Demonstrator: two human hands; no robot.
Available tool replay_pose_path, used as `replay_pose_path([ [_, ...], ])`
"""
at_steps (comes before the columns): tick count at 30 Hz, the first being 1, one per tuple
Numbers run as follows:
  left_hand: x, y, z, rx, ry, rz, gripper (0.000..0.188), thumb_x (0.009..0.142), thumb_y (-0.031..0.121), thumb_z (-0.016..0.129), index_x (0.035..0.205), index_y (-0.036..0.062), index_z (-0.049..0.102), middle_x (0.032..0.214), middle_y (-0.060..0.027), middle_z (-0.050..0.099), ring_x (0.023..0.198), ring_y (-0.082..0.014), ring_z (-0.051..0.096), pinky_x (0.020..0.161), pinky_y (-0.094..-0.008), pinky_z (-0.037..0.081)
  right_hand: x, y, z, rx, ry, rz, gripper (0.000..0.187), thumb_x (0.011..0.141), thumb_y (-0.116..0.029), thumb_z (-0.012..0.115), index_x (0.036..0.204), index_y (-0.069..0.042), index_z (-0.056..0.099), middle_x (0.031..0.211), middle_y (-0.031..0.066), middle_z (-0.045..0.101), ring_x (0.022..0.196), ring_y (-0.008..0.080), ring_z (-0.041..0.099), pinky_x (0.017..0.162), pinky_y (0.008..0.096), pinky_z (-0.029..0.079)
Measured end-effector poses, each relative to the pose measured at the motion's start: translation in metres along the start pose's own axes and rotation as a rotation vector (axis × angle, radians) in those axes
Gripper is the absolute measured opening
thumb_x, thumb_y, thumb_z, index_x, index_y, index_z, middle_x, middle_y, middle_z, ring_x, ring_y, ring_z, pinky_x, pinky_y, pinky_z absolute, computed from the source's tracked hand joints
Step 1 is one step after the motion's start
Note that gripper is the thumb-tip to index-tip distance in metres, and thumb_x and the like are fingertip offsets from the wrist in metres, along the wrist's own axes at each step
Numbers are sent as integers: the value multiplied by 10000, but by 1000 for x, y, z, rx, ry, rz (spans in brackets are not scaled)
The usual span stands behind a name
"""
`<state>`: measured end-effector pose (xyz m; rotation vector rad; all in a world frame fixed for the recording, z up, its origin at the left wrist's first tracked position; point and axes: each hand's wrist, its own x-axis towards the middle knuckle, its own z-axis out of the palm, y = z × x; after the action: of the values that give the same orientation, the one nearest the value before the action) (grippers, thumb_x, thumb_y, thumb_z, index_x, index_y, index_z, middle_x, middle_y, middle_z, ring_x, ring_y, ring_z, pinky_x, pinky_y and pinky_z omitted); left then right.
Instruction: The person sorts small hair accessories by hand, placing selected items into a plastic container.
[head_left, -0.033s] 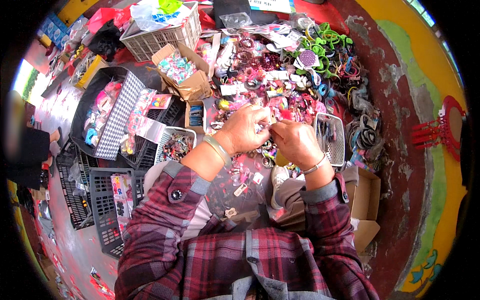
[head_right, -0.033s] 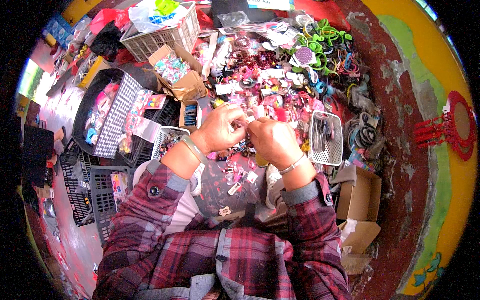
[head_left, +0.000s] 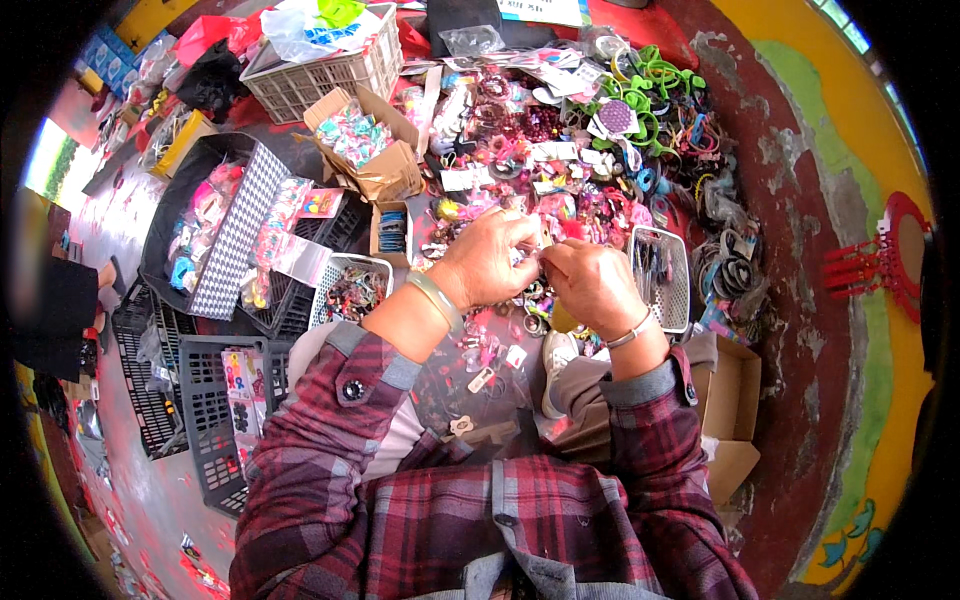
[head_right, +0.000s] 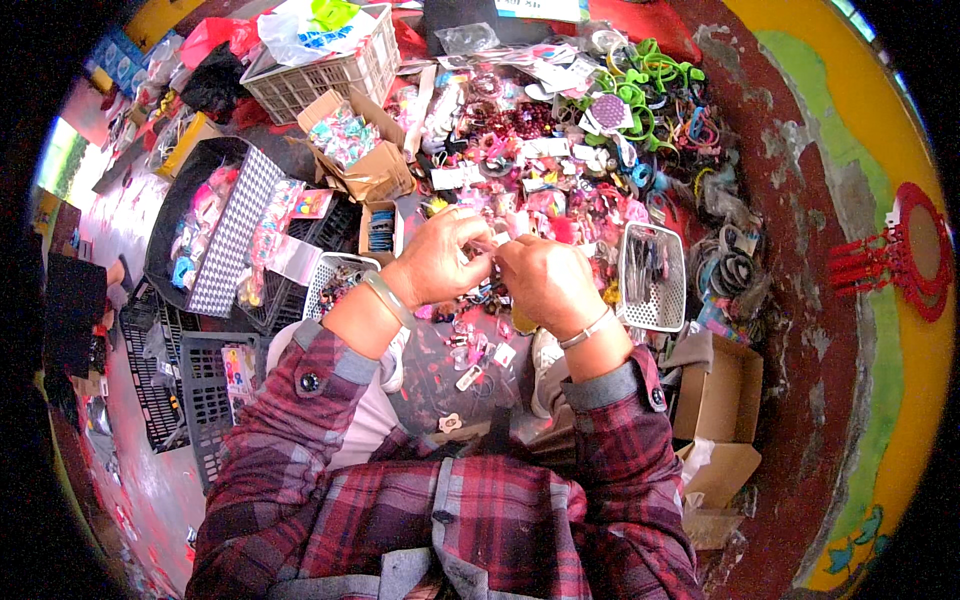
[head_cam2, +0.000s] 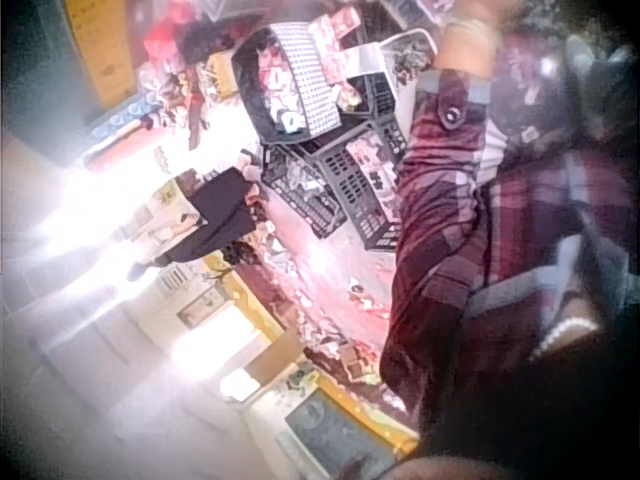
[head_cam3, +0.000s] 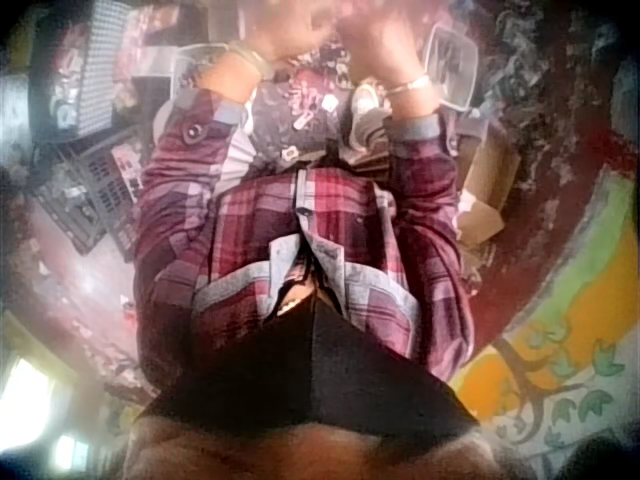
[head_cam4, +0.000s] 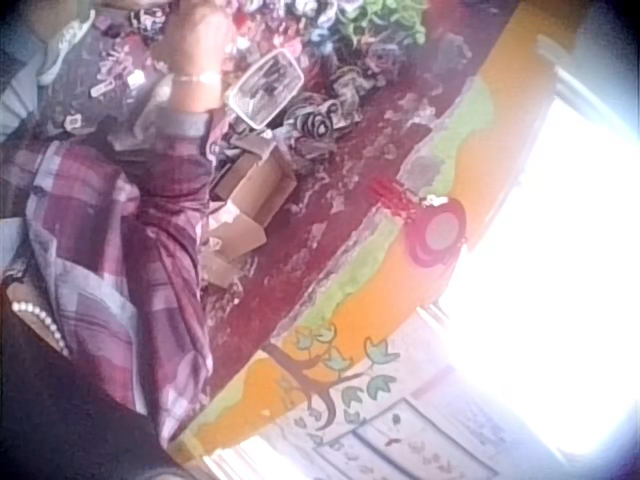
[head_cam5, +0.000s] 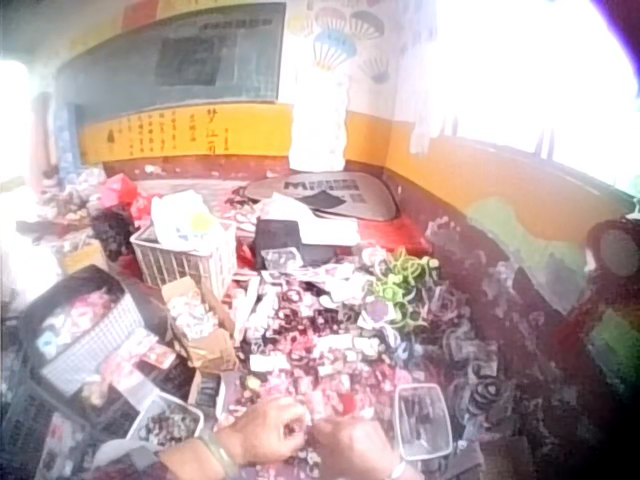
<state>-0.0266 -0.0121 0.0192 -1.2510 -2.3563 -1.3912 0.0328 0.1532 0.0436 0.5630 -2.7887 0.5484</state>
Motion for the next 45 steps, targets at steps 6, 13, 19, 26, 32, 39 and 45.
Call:
replay_pose_path([
  [6, 1, 2, 1, 31, 99, 18, 32, 656, 54, 520, 667, 42, 491, 658, -115, 522, 694, -323, 508, 666, -398, 406, 1, -2, 0, 34, -11, 28, 86, 760, -153, 575, 789, -91, 628, 689, 121, 587, 611, 329, 584, 531, 401, 463],
  [13, -4, -9, 8, 42, 142, -22, 25, 647, 24, 498, 631, 43, 491, 652, -126, 527, 701, -336, 510, 669, -406, 404, 2, -7, 2, 65, 14, 33, 101, 750, -153, 556, 684, -76, 562, 650, 110, 566, 587, 322, 577, 505, 415, 447],
  [19, -8, -15, 11, 154, 60, -177, 33, 661, 59, 516, 642, 40, 534, 698, -128, 561, 725, -324, 543, 655, -398, 436, 1, -2, 1, 32, -12, 43, 84, 756, -150, 563, 749, -76, 602, 669, 116, 578, 611, 328, 581, 523, 407, 453],
  [26, -10, -20, 14, 88, 80, -249, 166, 714, 139, 505, 619, 24, 577, 650, -189, 555, 668, -369, 540, 631, -453, 440, 1, 9, 7, 133, -31, 114, 127, 773, -198, 554, 741, -89, 611, 710, 129, 604, 631, 327, 591, 551, 415, 463],
  [32, -11, -28, 9, 49, -189, -553, 251, 760, 282, 553, 768, 57, 664, 708, -136, 637, 667, -267, 618, 621, -345, 477, 7, 12, 3, 635, 343, 457, 183, 861, -226, 565, 960, -84, 621, 686, 97, 616, 573, 186, 598, 549, 287, 465],
  [39, -14, -32, 21, -199, -219, -584, 305, 761, 290, 508, 714, 12, 622, 657, -204, 579, 606, -305, 577, 600, -384, 449, 12, 3, 5, 175, 556, 317, 208, 841, -202, 598, 1010, -80, 591, 723, 74, 616, 596, 201, 599, 548, 291, 466],
  [45, -11, -27, 25, -503, -201, -629, 240, 798, 218, 549, 771, 0, 644, 669, -106, 624, 629, -158, 574, 612, -312, 460, 13, 4, 14, -133, 550, 73, 278, 796, -209, 626, 1049, -111, 567, 733, 63, 592, 613, 231, 590, 540, 320, 470],
])
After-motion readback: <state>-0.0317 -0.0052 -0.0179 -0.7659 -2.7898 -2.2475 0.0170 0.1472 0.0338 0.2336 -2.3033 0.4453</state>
